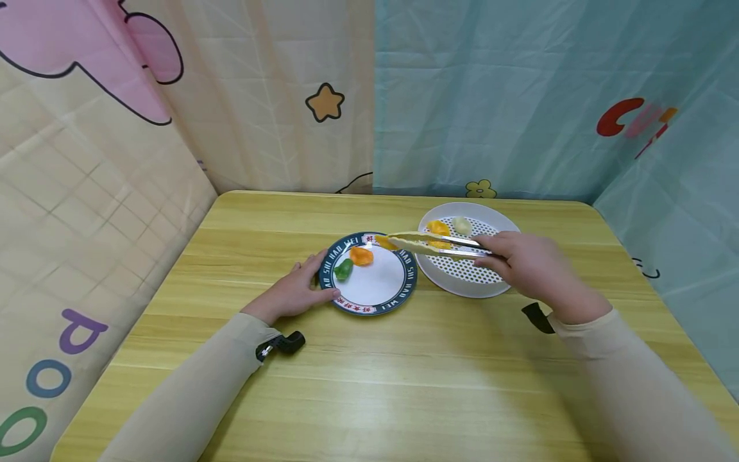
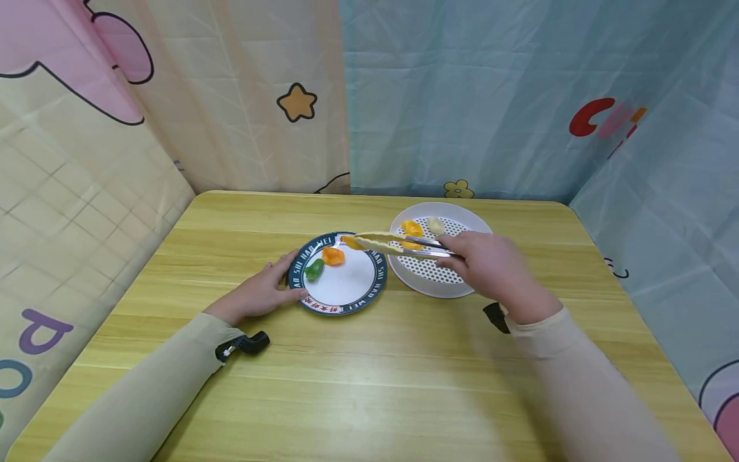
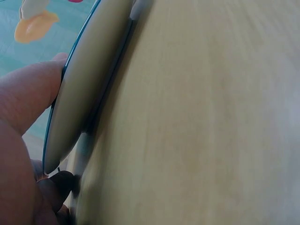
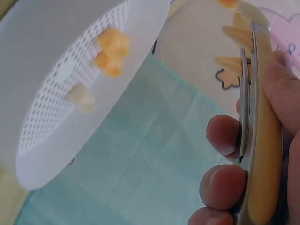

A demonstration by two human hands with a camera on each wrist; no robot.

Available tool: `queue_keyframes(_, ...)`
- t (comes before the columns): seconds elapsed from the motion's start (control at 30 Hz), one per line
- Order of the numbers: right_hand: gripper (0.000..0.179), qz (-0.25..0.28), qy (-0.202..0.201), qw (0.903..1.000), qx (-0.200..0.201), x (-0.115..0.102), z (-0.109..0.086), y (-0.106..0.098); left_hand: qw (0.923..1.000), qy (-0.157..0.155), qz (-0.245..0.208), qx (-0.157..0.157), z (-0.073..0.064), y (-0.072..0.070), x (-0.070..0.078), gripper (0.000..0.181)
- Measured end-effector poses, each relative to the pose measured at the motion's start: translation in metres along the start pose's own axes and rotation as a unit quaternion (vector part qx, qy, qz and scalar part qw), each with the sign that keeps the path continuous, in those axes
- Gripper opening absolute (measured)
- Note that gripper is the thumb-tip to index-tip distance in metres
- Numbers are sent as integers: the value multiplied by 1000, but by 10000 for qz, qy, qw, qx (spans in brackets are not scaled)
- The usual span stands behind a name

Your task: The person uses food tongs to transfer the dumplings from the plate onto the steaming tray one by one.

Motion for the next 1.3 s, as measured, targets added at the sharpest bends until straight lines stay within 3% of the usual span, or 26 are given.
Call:
queue_keyframes(0.13,40,-130,306,9993,144,22,-11,-11,10000,14,16,5,0,0,0,108)
queue_keyframes(0.37,41,-181,854,9962,-19,67,-29,-12,10000,23,38,-4,0,0,-1,109)
queue_keyframes(0.5,32,-287,1072,9933,-308,91,-36,-6,10000,0,42,-5,-1,-1,-1,108)
queue_keyframes(0.63,35,-362,1252,9889,-713,107,-41,2,10000,29,14,15,-1,-1,0,108)
queue_keyframes(0.87,40,-588,1303,9831,-1147,116,-43,12,10000,20,11,-24,1,0,-1,109)
queue_keyframes(1.03,34,-624,1349,9805,-1282,119,-42,17,10000,16,21,-33,1,0,0,108)
queue_keyframes(1.3,39,-669,1408,9779,-1391,120,-42,20,10000,34,30,-26,1,0,-1,109)
Point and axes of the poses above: each hand's wrist, its own z-axis towards the middle knuckle, its own y-axis out of the palm, x = y × z, the point moved 9 cm from there along z, towards the middle knuckle, and after that the axes turned 2 degrees about y, right-handed, at the moved point
